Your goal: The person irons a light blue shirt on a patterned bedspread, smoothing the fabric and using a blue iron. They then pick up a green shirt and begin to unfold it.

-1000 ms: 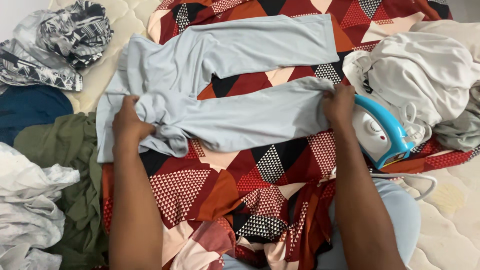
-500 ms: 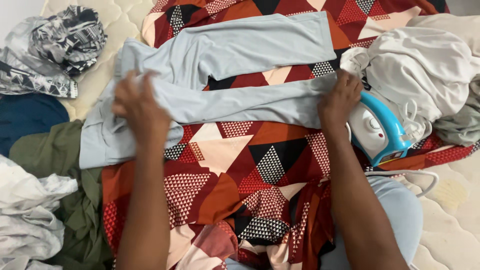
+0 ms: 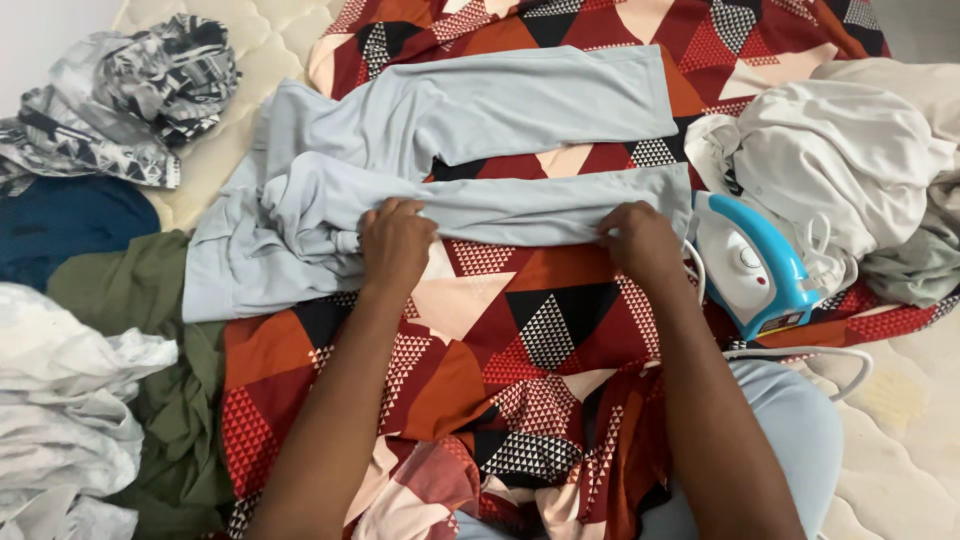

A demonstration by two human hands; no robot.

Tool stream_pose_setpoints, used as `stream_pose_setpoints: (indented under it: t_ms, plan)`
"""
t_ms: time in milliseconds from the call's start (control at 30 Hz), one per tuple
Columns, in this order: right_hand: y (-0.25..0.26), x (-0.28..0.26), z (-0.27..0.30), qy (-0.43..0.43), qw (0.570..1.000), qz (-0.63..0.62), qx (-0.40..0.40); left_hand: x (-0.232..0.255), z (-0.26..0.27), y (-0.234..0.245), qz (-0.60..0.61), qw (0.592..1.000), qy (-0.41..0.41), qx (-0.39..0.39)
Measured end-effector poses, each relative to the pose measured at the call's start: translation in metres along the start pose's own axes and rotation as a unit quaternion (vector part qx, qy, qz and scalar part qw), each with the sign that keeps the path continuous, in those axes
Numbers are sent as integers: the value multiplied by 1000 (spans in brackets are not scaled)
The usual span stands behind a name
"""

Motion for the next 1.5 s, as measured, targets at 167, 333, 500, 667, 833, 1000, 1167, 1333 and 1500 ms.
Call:
stream_pose_setpoints:
  t_ms: [167,333,500,667,833,1000,1167,1333,1500]
  plan:
    - [17,17,1,-64,994,-82,-16,3,2,31,71,997,-21,34]
    - [5,33,10,-20,985,-37,-166,10,13,30,124,972,7,-198]
    - [-1,75,10,-95,988,-67,-104,-8,23,10,119,932,142,-311]
    - [17,116,-16,-93,988,-2,121,-40,-23,12,77,990,113,-27]
    - [3,134,-16,-164,978,32,129,-72,-31,3,-24,995,57,80]
    - [-26,157,-10,-243,967,58,59,-104,-11,-5,13,990,94,100]
    - [-12,157,-22,-88,971,27,220,-117,-11,7,29,982,105,156]
    - [-3,174,-26,-155,948,-33,276,-121,-21,10,24,974,149,166]
    - [0,166,-41,-183,943,-134,244,-103,-32,14,11,974,158,162]
Point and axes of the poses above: each hand's wrist, its own z-axis away from the middle knuckle, its own y-axis out of the back of the hand, x = y × z, the point moved 8 cm from there along -z, towards the middle knuckle, and after that the axes turned 13 degrees about x, right-handed, at the moved point
